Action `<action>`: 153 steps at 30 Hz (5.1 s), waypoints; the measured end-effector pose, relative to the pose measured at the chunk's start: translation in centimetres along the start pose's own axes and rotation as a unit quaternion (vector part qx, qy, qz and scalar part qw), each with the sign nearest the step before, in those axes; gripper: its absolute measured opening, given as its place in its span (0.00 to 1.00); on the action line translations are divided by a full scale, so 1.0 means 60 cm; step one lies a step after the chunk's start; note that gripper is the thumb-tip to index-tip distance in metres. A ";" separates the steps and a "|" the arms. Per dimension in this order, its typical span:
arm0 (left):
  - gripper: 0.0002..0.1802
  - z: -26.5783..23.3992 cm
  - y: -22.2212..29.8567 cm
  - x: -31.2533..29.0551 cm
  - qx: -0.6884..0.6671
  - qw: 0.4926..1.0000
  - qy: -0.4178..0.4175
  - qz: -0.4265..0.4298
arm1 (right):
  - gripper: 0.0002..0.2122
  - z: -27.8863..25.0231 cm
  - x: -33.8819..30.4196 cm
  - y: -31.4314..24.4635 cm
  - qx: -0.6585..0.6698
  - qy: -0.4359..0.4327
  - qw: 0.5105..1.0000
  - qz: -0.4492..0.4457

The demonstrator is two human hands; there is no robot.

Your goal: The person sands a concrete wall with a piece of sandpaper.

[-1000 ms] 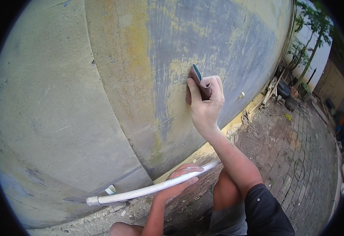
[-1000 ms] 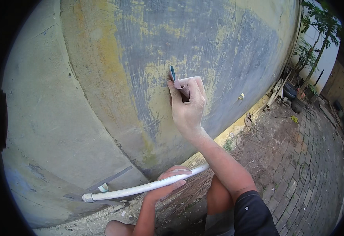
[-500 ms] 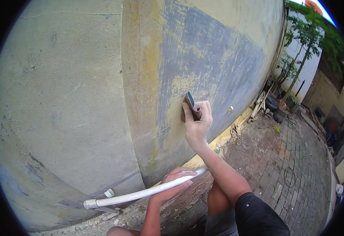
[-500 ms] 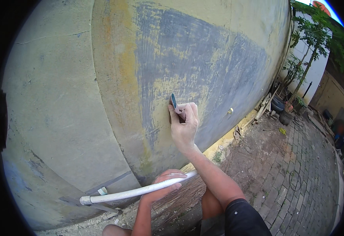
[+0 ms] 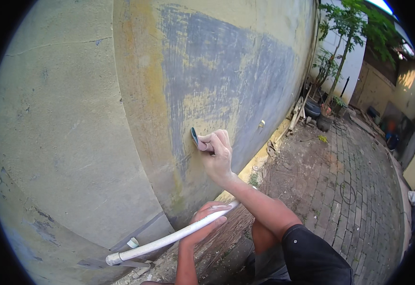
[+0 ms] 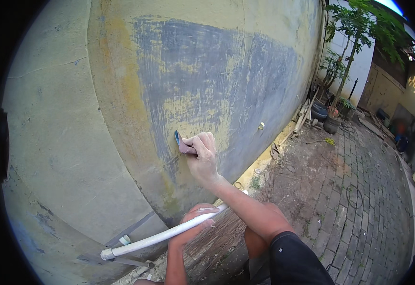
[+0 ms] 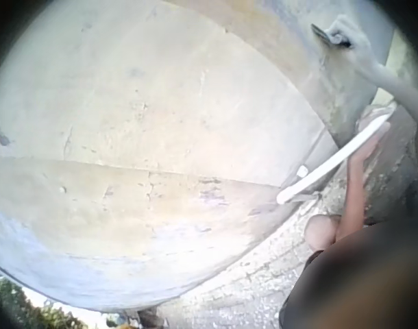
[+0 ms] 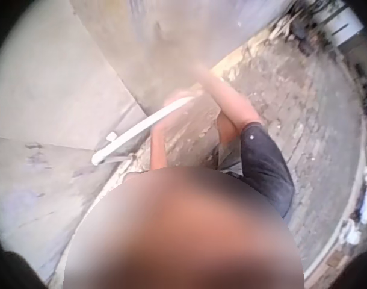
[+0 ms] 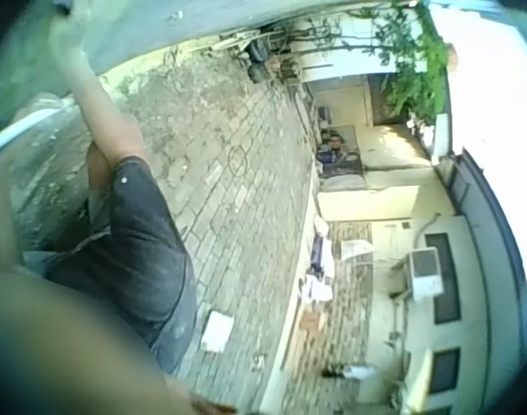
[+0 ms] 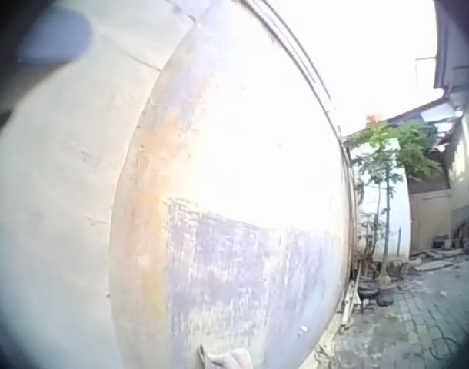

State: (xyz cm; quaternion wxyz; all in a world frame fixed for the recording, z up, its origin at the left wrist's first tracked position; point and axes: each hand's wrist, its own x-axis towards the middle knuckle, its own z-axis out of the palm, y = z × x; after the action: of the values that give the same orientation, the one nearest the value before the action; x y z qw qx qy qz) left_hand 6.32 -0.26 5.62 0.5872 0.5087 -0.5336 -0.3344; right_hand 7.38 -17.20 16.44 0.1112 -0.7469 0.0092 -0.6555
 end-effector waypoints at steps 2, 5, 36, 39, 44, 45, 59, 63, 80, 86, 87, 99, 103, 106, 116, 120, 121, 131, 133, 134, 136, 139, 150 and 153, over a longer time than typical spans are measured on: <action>0.18 0.000 0.003 0.001 0.052 0.999 -0.005 0.016 | 0.10 0.002 0.030 -0.018 0.122 0.029 0.983 0.134; 0.18 0.001 0.001 -0.009 0.028 1.000 -0.007 0.003 | 0.10 0.000 0.154 -0.067 0.196 0.093 0.955 0.201; 0.21 0.001 0.029 -0.004 0.106 0.994 -0.017 0.003 | 0.07 0.013 0.208 -0.091 0.206 0.128 0.957 0.161; 0.21 0.001 0.025 -0.017 0.084 0.996 -0.010 -0.002 | 0.07 0.019 0.121 -0.088 0.165 0.055 0.970 0.167; 0.21 0.005 0.023 -0.016 0.050 0.999 -0.014 0.010 | 0.11 -0.020 0.005 -0.011 0.012 -0.045 0.998 0.036; 0.21 0.006 0.028 -0.015 0.054 0.998 -0.018 0.002 | 0.11 -0.019 0.021 -0.015 0.015 -0.046 0.998 0.034; 0.20 0.009 0.018 -0.014 0.044 0.999 -0.019 -0.005 | 0.09 -0.012 0.054 -0.056 0.018 -0.057 0.996 0.068; 0.21 0.005 0.022 -0.012 0.058 0.998 -0.024 -0.027 | 0.11 0.015 0.162 -0.062 0.115 0.094 0.981 0.123; 0.22 0.010 0.022 -0.014 0.013 0.999 -0.037 -0.006 | 0.09 0.033 0.128 -0.086 0.123 0.124 0.974 0.145; 0.21 0.011 0.026 -0.025 -0.015 1.000 -0.007 0.011 | 0.09 0.022 0.080 -0.071 0.094 0.050 0.983 0.148; 0.20 0.013 0.030 -0.022 -0.001 1.000 -0.010 0.006 | 0.09 0.020 0.131 -0.077 0.112 0.088 0.980 0.143; 0.24 0.018 0.019 -0.022 -0.029 0.999 -0.007 -0.039 | 0.11 0.009 0.074 -0.059 0.009 0.040 0.996 0.083; 0.39 0.035 0.010 -0.034 -0.024 0.998 0.009 -0.065 | 0.09 0.006 0.203 -0.049 0.120 0.154 0.966 0.171; 0.46 0.025 -0.012 -0.052 0.044 0.992 0.008 -0.114 | 0.08 0.012 0.125 -0.071 0.136 0.151 0.964 0.171; 0.42 0.022 -0.046 -0.053 0.152 0.980 -0.020 -0.125 | 0.09 -0.004 0.256 -0.029 0.208 0.180 0.941 0.198; 0.45 0.013 -0.068 -0.063 0.235 0.946 -0.036 -0.221 | 0.09 -0.008 0.199 -0.036 0.025 0.088 0.990 0.103; 0.45 0.020 -0.075 -0.061 0.233 0.947 -0.042 -0.218 | 0.09 -0.012 0.239 -0.003 0.080 0.155 0.974 0.146; 0.37 0.016 -0.115 -0.077 0.332 0.895 -0.145 -0.262 | 0.10 -0.028 0.193 -0.029 0.036 0.004 0.999 0.030; 0.37 0.025 -0.088 -0.064 0.369 0.869 -0.150 -0.294 | 0.09 -0.026 0.226 0.002 0.068 0.088 0.990 0.083; 0.37 0.030 -0.098 -0.062 0.371 0.867 -0.150 -0.297 | 0.09 -0.024 0.233 0.014 0.102 0.170 0.971 0.133; 0.38 0.023 -0.130 -0.079 0.353 0.891 -0.144 -0.246 | 0.08 -0.010 0.180 0.021 0.080 0.163 0.974 0.133; 0.37 0.035 -0.120 -0.073 0.373 0.876 -0.152 -0.266 | 0.07 -0.052 0.083 0.081 -0.056 -0.012 0.983 -0.172; 0.35 0.074 -0.115 -0.099 0.385 0.841 -0.206 -0.320 | 0.08 -0.105 -0.140 0.214 0.000 -0.099 0.954 0.281; 0.34 0.081 -0.098 -0.081 0.384 0.844 -0.188 -0.326 | 0.09 -0.093 -0.130 0.230 0.056 -0.045 0.927 0.368</action>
State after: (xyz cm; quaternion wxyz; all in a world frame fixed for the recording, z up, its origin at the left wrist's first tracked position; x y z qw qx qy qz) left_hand 1.48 1.61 -1.83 0.0911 0.7653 -0.5229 -0.3641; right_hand 2.61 -30.26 7.04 0.3862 -0.7124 0.2420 -0.5337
